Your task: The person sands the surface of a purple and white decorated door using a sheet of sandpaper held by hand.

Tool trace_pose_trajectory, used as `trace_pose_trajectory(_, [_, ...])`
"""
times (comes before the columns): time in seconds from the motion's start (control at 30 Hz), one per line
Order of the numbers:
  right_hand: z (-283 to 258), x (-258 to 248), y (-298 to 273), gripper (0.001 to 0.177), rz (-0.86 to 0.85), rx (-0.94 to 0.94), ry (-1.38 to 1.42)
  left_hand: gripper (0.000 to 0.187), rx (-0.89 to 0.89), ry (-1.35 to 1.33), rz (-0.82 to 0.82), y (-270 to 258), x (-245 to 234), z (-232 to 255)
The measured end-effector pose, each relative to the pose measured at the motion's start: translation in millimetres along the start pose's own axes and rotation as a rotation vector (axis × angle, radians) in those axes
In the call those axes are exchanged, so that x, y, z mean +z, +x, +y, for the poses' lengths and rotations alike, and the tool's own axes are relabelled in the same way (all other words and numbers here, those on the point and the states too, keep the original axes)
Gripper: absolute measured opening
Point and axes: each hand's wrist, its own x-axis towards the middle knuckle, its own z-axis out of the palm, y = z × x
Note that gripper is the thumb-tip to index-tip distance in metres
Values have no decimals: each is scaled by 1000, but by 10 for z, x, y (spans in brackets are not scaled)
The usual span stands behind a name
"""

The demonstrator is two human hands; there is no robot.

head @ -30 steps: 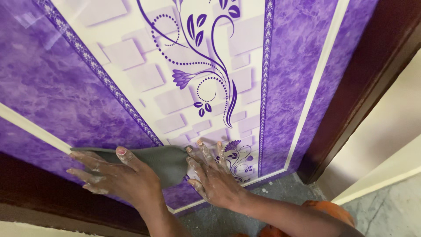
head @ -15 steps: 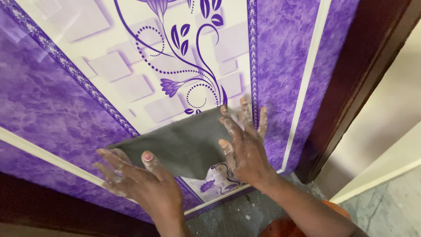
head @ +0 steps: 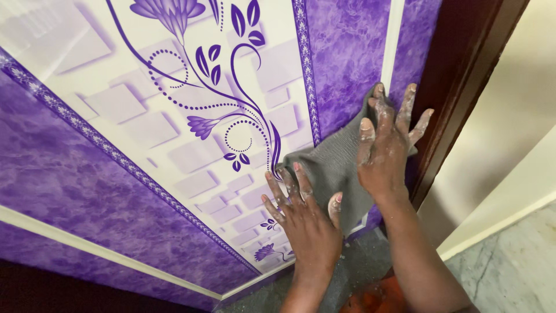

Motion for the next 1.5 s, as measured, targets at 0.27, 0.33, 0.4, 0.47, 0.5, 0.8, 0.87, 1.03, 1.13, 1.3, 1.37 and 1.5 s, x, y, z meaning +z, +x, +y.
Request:
trace_pose_trajectory(0.27, [-46,45,-22,66,-53,36,55,84,-24,-5,-11,-9,26,-26])
trace_pose_trajectory(0.33, [-54,64,-29,66,-67,53,54,85,-33,-17,-38,-19,24,-28])
trace_pose_trajectory(0.4, [-58,71,-32,65,-79,65,55,85,-14,-1,-8,-15,36,-26])
trace_pose_trajectory(0.47, [-57,60,-30,66,-76,45,70,85,-10,-2,-5,-15,35,-30])
trace_pose_trajectory(0.5, [-65,64,-32,66,-77,43,71,86,-1,-2,-6,-14,28,-36])
trace_pose_trajectory(0.8, [-139,12,-23,64,-71,69,98,89,-66,-33,-37,44,-109,-84])
trace_pose_trajectory(0.87, [-165,-13,-34,65,-77,62,147,90,-78,-13,-30,73,-145,-129])
trace_pose_trajectory(1.03, [-278,-28,-106,53,-76,7,151,90,-112,1,-3,112,-281,-267])
trace_pose_trajectory(1.13, [-389,12,-174,52,-109,-27,181,87,-142,53,36,156,-368,-392])
trace_pose_trajectory(1.3, [-603,123,-366,48,-134,-149,161,84,-288,163,201,214,-597,-744])
trace_pose_trajectory(1.37, [-705,187,-509,44,-247,-176,167,84,-328,205,244,230,-714,-923])
trace_pose_trajectory(1.5, [-982,368,-856,61,-601,17,468,86,-520,201,295,233,-977,-1271])
